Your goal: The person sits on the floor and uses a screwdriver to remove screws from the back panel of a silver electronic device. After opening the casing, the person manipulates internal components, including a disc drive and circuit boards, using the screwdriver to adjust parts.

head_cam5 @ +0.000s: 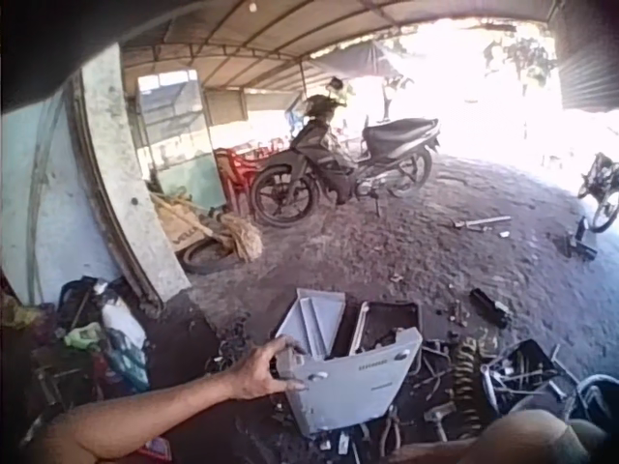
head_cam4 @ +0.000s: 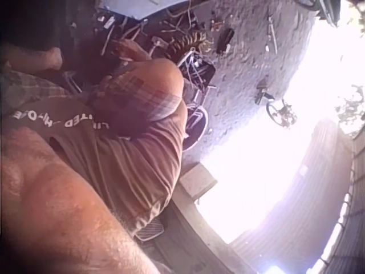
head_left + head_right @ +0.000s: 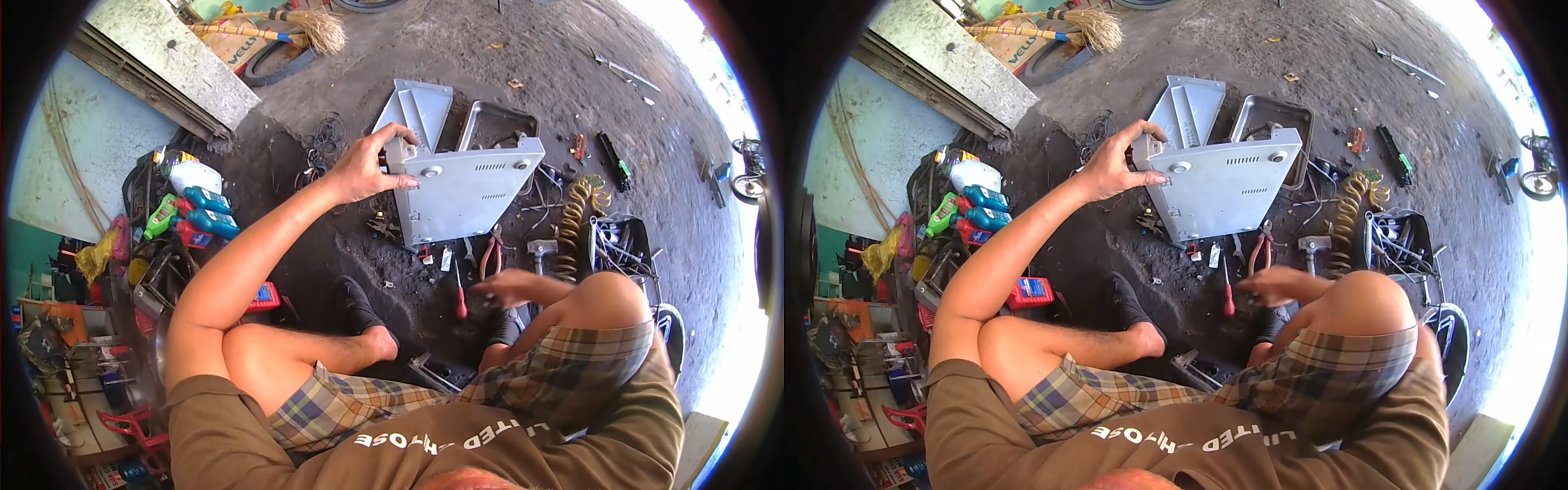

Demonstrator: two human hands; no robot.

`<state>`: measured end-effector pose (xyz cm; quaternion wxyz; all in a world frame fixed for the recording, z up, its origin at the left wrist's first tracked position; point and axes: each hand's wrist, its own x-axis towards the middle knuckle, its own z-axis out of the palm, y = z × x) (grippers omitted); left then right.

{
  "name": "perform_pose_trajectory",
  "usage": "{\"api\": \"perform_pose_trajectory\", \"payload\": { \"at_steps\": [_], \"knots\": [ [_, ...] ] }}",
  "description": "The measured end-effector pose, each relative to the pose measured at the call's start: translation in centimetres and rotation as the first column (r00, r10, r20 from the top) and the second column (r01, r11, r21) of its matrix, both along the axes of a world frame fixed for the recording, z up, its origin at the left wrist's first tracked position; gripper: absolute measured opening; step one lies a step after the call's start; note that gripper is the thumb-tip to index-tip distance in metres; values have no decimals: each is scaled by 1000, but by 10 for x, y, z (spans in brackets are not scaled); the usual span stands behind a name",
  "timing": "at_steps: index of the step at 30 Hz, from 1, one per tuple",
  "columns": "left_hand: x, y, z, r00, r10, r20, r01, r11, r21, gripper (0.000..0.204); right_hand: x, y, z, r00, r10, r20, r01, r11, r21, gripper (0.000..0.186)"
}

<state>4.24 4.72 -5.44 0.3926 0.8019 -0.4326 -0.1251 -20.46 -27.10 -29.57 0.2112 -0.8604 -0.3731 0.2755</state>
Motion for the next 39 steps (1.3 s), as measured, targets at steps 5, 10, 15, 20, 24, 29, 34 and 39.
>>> {"api": "perform_pose_trajectory", "payload": {
  "at_steps": [5, 10, 15, 20, 24, 29, 34, 39],
  "knots": [
    [10, -2, 6, 998, -59, -19, 58, 998, -23, 60, -26, 83, -63, 982, -152, -109, 137, 982, -132, 64],
    [12, 6, 15, 986, -52, -159, 52, 999, -3, 57, -17, 92, -53, 897, -408, -171, 375, 906, -195, 62],
    [2, -12, 14, 994, -111, 0, 111, 994, -19, 58, -41, 42, -66, 862, -500, -83, 496, 866, -67, 62],
    [-1, 5, 14, 994, -41, 97, 45, 998, -36, 59, -6, 2, 71, 735, -626, -262, 670, 730, 136, 43],
    [-5, 1, 13, 998, -19, 53, 24, 996, -89, 60, 27, -59, 161, 749, -628, -211, 656, 660, 367, 38],
    [-3, -1, 13, 999, -24, 35, 27, 995, -101, 61, 74, -59, 352, 757, -653, -40, 606, 677, 419, 28],
    [-9, 0, 9, 999, 15, 51, -7, 987, -159, 58, 114, 8, 439, 657, -682, 322, 476, 706, 524, 27],
    [-10, 1, -2, 997, 43, 60, -25, 961, -277, 53, 143, 68, 429, 594, -723, 351, 600, 690, 405, 33]
  ]
}}
